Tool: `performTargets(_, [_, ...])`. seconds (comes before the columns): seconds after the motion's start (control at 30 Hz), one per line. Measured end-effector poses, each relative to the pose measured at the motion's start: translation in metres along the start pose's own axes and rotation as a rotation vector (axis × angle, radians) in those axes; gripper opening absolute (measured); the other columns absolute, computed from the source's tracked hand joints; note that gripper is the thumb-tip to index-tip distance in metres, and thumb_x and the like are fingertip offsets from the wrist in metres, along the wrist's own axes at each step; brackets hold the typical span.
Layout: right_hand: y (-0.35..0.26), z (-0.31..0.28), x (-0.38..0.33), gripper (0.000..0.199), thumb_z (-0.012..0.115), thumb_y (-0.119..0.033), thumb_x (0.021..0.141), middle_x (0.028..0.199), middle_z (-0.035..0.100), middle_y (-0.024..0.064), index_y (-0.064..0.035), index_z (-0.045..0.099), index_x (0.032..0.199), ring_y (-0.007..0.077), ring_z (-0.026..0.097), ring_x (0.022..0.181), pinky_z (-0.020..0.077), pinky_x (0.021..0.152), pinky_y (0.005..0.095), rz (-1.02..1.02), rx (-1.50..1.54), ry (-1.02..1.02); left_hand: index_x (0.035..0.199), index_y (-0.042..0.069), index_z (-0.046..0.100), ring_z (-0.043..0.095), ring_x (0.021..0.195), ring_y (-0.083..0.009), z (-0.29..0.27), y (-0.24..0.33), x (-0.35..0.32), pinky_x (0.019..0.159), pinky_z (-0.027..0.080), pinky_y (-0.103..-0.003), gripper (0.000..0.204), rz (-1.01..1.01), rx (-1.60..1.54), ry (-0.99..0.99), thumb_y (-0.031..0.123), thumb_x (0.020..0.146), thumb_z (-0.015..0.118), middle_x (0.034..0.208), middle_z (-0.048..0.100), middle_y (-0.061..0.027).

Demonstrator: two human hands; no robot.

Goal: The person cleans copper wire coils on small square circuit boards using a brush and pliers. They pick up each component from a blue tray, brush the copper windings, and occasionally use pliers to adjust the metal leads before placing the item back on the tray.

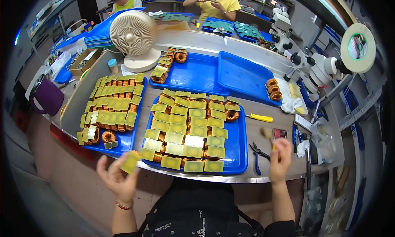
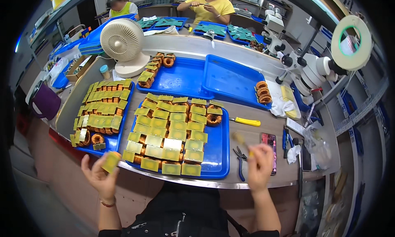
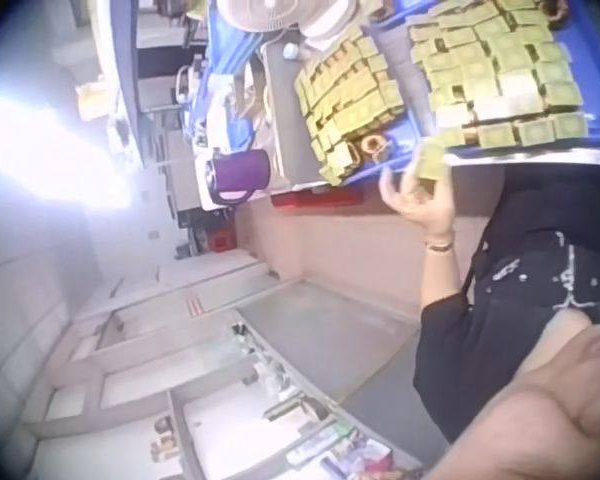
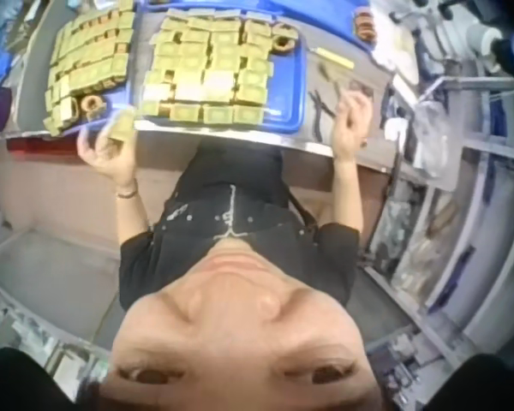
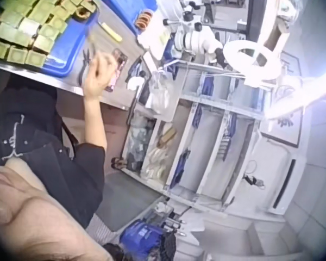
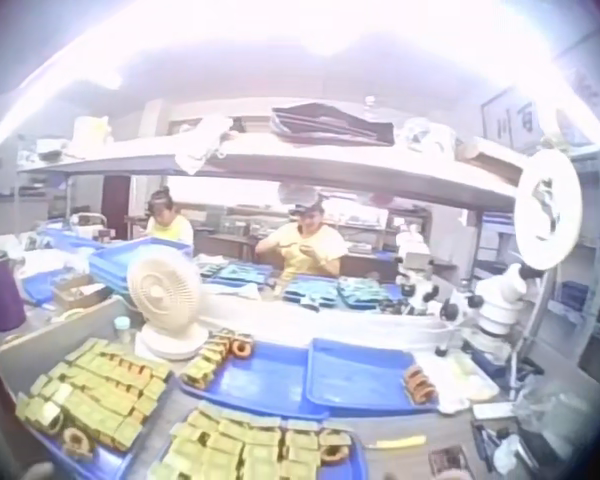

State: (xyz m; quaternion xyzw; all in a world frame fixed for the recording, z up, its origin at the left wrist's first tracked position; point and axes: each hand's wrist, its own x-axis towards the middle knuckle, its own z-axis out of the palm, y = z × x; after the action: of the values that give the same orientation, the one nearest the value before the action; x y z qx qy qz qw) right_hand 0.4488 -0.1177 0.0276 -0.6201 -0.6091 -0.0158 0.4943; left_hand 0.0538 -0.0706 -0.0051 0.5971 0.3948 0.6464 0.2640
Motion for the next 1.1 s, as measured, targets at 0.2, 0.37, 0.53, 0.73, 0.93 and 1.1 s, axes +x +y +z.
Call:
performTargets(0.2, [-0.092, 0.013, -0.057, 0.032, 0.072, -0.027, 0.068, 0.073, 0.054, -0.0013, -0.0182, 0.067, 0.099, 0.0127, 0.047, 0.046, 0.0368, 0.041, 0.0226, -0.541, -0.047, -0.320, 0.115, -0.002, 0.044, 0.060, 0.093, -0.0242, 0.072, 0.039, -0.046, 0.092, 0.039, -0.033, 0.061, 0.115, 0.177, -0.411, 0.003, 0.062, 0.074, 0.106, 0.060, -0.0138])
performTargets(0.37, [-0.056, -0.008, -0.079, 0.027, 0.074, -0.020, 0.064, 0.075, 0.057, 0.0010, -0.0190, 0.069, 0.090, 0.0118, 0.045, 0.043, 0.0365, 0.039, 0.0243, -0.045, -0.393, -0.116, 0.132, 0.000, 0.005, 0.061, 0.093, -0.0252, 0.096, 0.047, -0.065, 0.080, 0.049, -0.030, 0.094, 0.127, -0.090, -0.635, -0.007, 0.065, 0.070, 0.107, 0.059, -0.0182])
performTargets(0.53, [-0.060, -0.011, -0.106, 0.027, 0.073, -0.014, 0.062, 0.076, 0.057, 0.0024, -0.0194, 0.070, 0.088, 0.0154, 0.048, 0.047, 0.0396, 0.041, 0.0248, -0.227, -0.145, -0.078, 0.131, -0.002, 0.006, 0.062, 0.089, -0.0242, 0.104, 0.056, -0.069, 0.075, 0.049, -0.029, 0.093, 0.149, -0.068, -0.682, -0.005, 0.065, 0.071, 0.105, 0.059, -0.0210])
performTargets(0.73, [-0.025, -0.023, -0.140, 0.056, 0.076, -0.011, 0.067, 0.115, 0.044, 0.0089, -0.0003, 0.053, 0.116, 0.0051, 0.046, 0.062, 0.0355, 0.050, 0.0181, 0.579, 0.950, -0.140, 0.138, 0.007, -0.003, 0.060, 0.097, -0.0271, 0.116, 0.070, -0.053, 0.085, 0.048, -0.039, 0.103, -0.758, -0.549, -0.683, -0.005, 0.066, 0.070, 0.103, 0.059, -0.0225])
performTargets(0.93, [-0.058, 0.019, -0.152, 0.094, 0.082, 0.001, 0.054, 0.124, 0.037, 0.0085, -0.0014, 0.030, 0.133, 0.0062, 0.043, 0.073, 0.0366, 0.060, 0.0174, 0.547, 1.126, -0.373, 0.138, 0.008, 0.001, 0.058, 0.099, -0.0236, 0.121, 0.071, -0.059, 0.086, 0.048, -0.034, 0.095, -0.937, -0.723, -0.796, -0.008, 0.071, 0.066, 0.105, 0.057, -0.0225])
performTargets(1.1, [-0.059, 0.031, -0.147, 0.077, 0.078, 0.004, 0.059, 0.127, 0.032, 0.0120, -0.0001, 0.038, 0.124, 0.0202, 0.044, 0.113, 0.0472, 0.085, 0.0276, 0.311, 1.096, -0.349, 0.138, 0.007, 0.001, 0.057, 0.101, -0.0234, 0.125, 0.069, -0.057, 0.087, 0.047, -0.034, 0.092, -1.056, -0.788, -0.757, -0.007, 0.073, 0.065, 0.105, 0.057, -0.0227])
